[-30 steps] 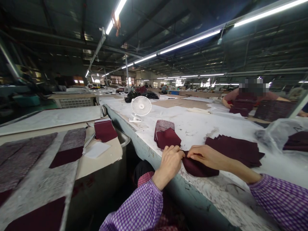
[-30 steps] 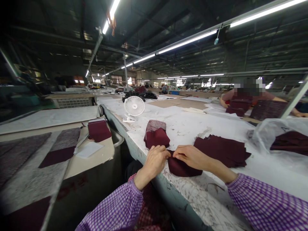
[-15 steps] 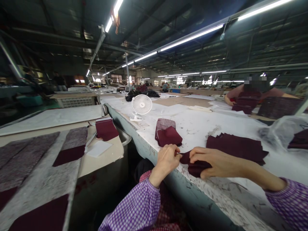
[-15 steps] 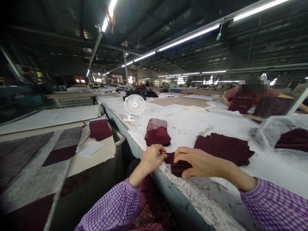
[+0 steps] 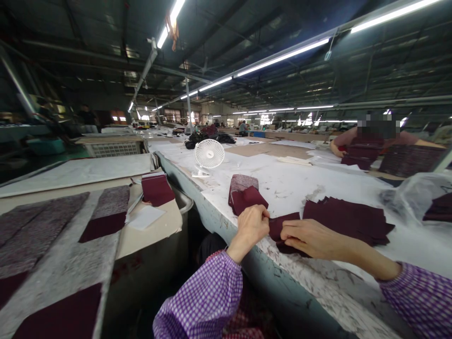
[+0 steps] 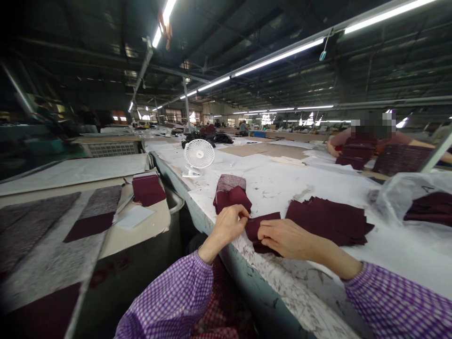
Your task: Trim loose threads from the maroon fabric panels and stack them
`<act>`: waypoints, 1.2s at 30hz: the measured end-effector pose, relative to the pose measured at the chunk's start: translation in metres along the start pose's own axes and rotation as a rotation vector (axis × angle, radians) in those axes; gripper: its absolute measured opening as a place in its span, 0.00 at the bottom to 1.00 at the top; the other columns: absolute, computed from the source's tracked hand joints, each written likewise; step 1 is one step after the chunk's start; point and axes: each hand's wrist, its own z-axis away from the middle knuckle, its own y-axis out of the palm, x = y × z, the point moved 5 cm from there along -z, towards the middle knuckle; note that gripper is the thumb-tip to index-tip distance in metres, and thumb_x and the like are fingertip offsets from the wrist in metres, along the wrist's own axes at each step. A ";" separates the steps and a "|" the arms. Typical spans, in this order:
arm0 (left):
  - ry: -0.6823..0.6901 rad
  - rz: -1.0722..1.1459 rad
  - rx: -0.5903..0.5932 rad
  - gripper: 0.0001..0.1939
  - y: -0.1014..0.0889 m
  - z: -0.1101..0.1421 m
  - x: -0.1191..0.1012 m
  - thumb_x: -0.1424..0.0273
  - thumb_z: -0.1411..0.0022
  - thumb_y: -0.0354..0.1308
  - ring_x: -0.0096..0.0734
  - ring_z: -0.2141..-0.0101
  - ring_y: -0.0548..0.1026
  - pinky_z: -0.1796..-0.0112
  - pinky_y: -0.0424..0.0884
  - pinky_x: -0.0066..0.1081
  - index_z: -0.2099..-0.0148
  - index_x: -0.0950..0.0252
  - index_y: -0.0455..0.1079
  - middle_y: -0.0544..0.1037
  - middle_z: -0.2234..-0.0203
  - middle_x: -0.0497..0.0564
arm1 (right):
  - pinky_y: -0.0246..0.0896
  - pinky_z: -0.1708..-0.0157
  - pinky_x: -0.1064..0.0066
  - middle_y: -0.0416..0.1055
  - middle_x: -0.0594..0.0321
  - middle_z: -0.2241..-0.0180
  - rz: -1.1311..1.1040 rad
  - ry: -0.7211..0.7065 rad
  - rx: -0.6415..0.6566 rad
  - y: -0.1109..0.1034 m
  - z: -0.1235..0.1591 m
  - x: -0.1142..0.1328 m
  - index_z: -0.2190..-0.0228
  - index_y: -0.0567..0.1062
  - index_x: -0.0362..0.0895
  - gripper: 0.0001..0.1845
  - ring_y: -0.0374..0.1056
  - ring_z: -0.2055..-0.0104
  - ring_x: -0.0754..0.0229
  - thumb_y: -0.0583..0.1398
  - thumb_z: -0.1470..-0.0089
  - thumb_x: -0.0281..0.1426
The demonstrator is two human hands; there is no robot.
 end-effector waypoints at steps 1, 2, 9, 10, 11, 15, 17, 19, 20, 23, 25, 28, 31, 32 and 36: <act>-0.011 -0.001 0.004 0.10 -0.001 0.000 -0.003 0.77 0.47 0.51 0.35 0.63 0.74 0.63 0.67 0.31 0.67 0.60 0.73 0.78 0.67 0.47 | 0.57 0.68 0.70 0.71 0.59 0.69 -0.056 -0.005 0.004 -0.004 0.001 -0.003 0.69 0.72 0.41 0.12 0.66 0.69 0.60 0.51 0.40 0.30; -0.021 -0.001 0.011 0.10 -0.002 0.002 -0.005 0.77 0.47 0.51 0.36 0.64 0.74 0.63 0.67 0.31 0.67 0.60 0.72 0.78 0.68 0.47 | 0.58 0.68 0.71 0.71 0.59 0.69 -0.123 -0.016 0.033 -0.008 0.002 -0.005 0.69 0.73 0.41 0.12 0.66 0.69 0.61 0.52 0.41 0.31; 0.030 -0.112 -0.038 0.08 0.007 0.034 0.001 0.78 0.45 0.51 0.37 0.62 0.71 0.59 0.63 0.35 0.66 0.62 0.70 0.77 0.68 0.49 | 0.62 0.64 0.70 0.74 0.57 0.68 -0.282 -0.033 0.048 -0.025 0.003 -0.002 0.66 0.77 0.41 0.18 0.69 0.67 0.60 0.50 0.39 0.36; 0.032 -0.127 -0.055 0.08 0.009 0.037 0.003 0.78 0.44 0.51 0.38 0.62 0.71 0.58 0.63 0.36 0.66 0.62 0.70 0.76 0.68 0.50 | 0.62 0.61 0.69 0.74 0.57 0.65 -0.250 -0.027 -0.039 -0.024 0.000 -0.002 0.64 0.77 0.41 0.17 0.69 0.64 0.59 0.50 0.39 0.35; 0.034 -0.135 -0.066 0.08 0.010 0.039 0.004 0.78 0.43 0.50 0.38 0.61 0.70 0.58 0.62 0.36 0.66 0.62 0.70 0.76 0.68 0.50 | 0.61 0.58 0.68 0.73 0.56 0.62 -0.225 -0.024 -0.109 -0.021 -0.003 -0.002 0.63 0.76 0.42 0.17 0.69 0.61 0.59 0.49 0.39 0.34; 0.053 -0.134 -0.078 0.08 0.015 0.039 0.009 0.78 0.42 0.51 0.37 0.62 0.70 0.59 0.62 0.36 0.66 0.63 0.70 0.75 0.69 0.50 | 0.61 0.53 0.65 0.72 0.56 0.58 -0.170 0.004 -0.185 0.005 -0.011 -0.007 0.58 0.75 0.44 0.17 0.68 0.56 0.57 0.48 0.39 0.31; 0.067 -0.108 -0.092 0.07 0.015 0.038 0.012 0.78 0.42 0.53 0.37 0.62 0.69 0.59 0.62 0.36 0.65 0.63 0.71 0.75 0.69 0.50 | 0.62 0.53 0.64 0.73 0.56 0.58 -0.153 0.031 -0.183 0.015 -0.012 -0.010 0.57 0.75 0.44 0.18 0.68 0.55 0.56 0.48 0.40 0.30; 0.080 -0.070 -0.113 0.06 0.015 0.039 0.015 0.77 0.42 0.54 0.36 0.62 0.69 0.59 0.62 0.35 0.66 0.63 0.71 0.75 0.69 0.49 | 0.63 0.53 0.63 0.73 0.56 0.58 -0.150 0.036 -0.178 0.018 -0.012 -0.012 0.57 0.75 0.43 0.19 0.69 0.56 0.56 0.47 0.40 0.30; 0.088 -0.053 -0.123 0.06 0.015 0.040 0.016 0.77 0.41 0.54 0.35 0.62 0.69 0.58 0.62 0.35 0.67 0.63 0.71 0.74 0.69 0.49 | 0.63 0.54 0.64 0.73 0.55 0.58 -0.151 0.031 -0.176 0.018 -0.012 -0.011 0.57 0.75 0.43 0.19 0.69 0.56 0.56 0.47 0.41 0.29; 0.121 -0.039 -0.149 0.07 0.014 0.045 0.017 0.78 0.41 0.54 0.35 0.62 0.69 0.59 0.62 0.35 0.67 0.63 0.72 0.74 0.70 0.49 | 0.64 0.55 0.64 0.73 0.55 0.58 -0.145 0.020 -0.142 0.014 -0.011 -0.007 0.56 0.75 0.42 0.21 0.69 0.57 0.57 0.46 0.42 0.26; 0.145 -0.048 -0.162 0.08 0.014 0.048 0.017 0.77 0.40 0.53 0.35 0.63 0.68 0.60 0.62 0.35 0.67 0.63 0.71 0.73 0.70 0.49 | 0.63 0.55 0.65 0.73 0.55 0.59 -0.133 0.013 -0.115 0.013 -0.011 -0.004 0.56 0.75 0.42 0.21 0.68 0.57 0.58 0.46 0.42 0.24; 0.150 -0.047 -0.176 0.09 0.015 0.050 0.016 0.77 0.39 0.52 0.35 0.63 0.68 0.61 0.62 0.35 0.68 0.62 0.71 0.73 0.70 0.49 | 0.63 0.56 0.66 0.71 0.55 0.59 -0.101 -0.008 -0.095 0.015 -0.011 0.000 0.56 0.75 0.44 0.20 0.67 0.58 0.58 0.47 0.42 0.23; 0.126 -0.034 -0.178 0.09 0.015 0.050 0.016 0.77 0.40 0.53 0.36 0.63 0.68 0.60 0.62 0.35 0.68 0.62 0.72 0.74 0.70 0.50 | 0.63 0.56 0.66 0.70 0.57 0.59 -0.048 -0.027 -0.098 0.020 -0.009 0.001 0.55 0.74 0.47 0.19 0.66 0.58 0.58 0.48 0.41 0.24; 0.119 -0.027 -0.177 0.09 0.015 0.049 0.017 0.77 0.40 0.53 0.36 0.63 0.68 0.60 0.62 0.35 0.69 0.63 0.72 0.74 0.70 0.50 | 0.63 0.57 0.65 0.69 0.57 0.59 -0.026 -0.031 -0.108 0.021 -0.009 0.001 0.54 0.74 0.48 0.19 0.65 0.58 0.58 0.48 0.40 0.24; 0.100 0.144 -0.147 0.09 0.007 0.046 0.026 0.76 0.40 0.54 0.33 0.64 0.70 0.60 0.64 0.33 0.69 0.63 0.73 0.75 0.71 0.49 | 0.63 0.59 0.66 0.68 0.57 0.61 0.040 -0.058 -0.124 0.022 -0.009 0.001 0.51 0.72 0.50 0.20 0.65 0.60 0.58 0.48 0.40 0.25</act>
